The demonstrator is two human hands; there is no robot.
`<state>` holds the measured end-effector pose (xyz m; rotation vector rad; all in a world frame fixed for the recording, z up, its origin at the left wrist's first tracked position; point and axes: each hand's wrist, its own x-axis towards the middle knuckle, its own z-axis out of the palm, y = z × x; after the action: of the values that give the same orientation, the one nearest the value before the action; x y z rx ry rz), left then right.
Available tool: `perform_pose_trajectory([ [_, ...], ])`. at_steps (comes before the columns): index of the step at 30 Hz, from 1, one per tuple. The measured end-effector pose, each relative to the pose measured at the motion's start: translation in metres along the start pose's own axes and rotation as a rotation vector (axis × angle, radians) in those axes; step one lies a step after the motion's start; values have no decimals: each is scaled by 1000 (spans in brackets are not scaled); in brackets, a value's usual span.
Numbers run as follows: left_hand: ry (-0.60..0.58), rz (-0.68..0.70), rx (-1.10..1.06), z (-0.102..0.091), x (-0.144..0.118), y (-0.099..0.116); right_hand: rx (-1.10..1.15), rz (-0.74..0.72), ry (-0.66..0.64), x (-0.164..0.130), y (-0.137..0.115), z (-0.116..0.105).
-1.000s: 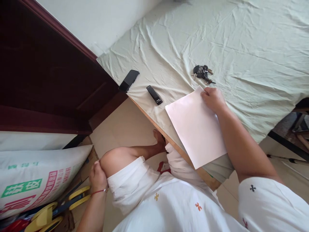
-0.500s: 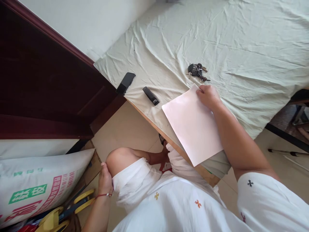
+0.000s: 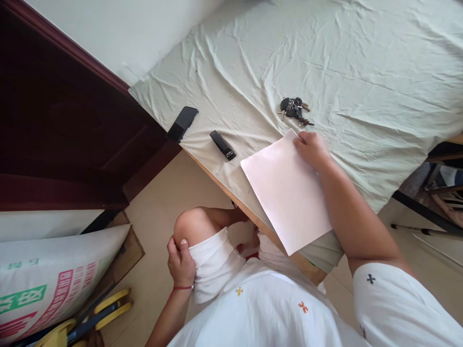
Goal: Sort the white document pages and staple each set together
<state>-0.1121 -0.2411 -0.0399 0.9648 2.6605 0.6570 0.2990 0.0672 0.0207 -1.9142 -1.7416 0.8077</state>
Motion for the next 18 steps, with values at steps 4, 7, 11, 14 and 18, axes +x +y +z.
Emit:
perform_pose_trajectory([
  [4, 16, 32, -4, 4, -2, 6, 23, 8, -2, -2, -2, -1],
  [7, 23, 33, -7, 4, -4, 4, 16, 5, 5, -3, -2, -1],
  [11, 38, 62, -14, 0, -2, 2, 0, 1, 16, -1, 1, 1],
  [14, 239, 377, 14, -4, -7, 4, -9, -2, 26, 1, 4, 3],
  [18, -40, 765, 31, 16, -29, 29, -10, -4, 41, 1, 6, 5],
])
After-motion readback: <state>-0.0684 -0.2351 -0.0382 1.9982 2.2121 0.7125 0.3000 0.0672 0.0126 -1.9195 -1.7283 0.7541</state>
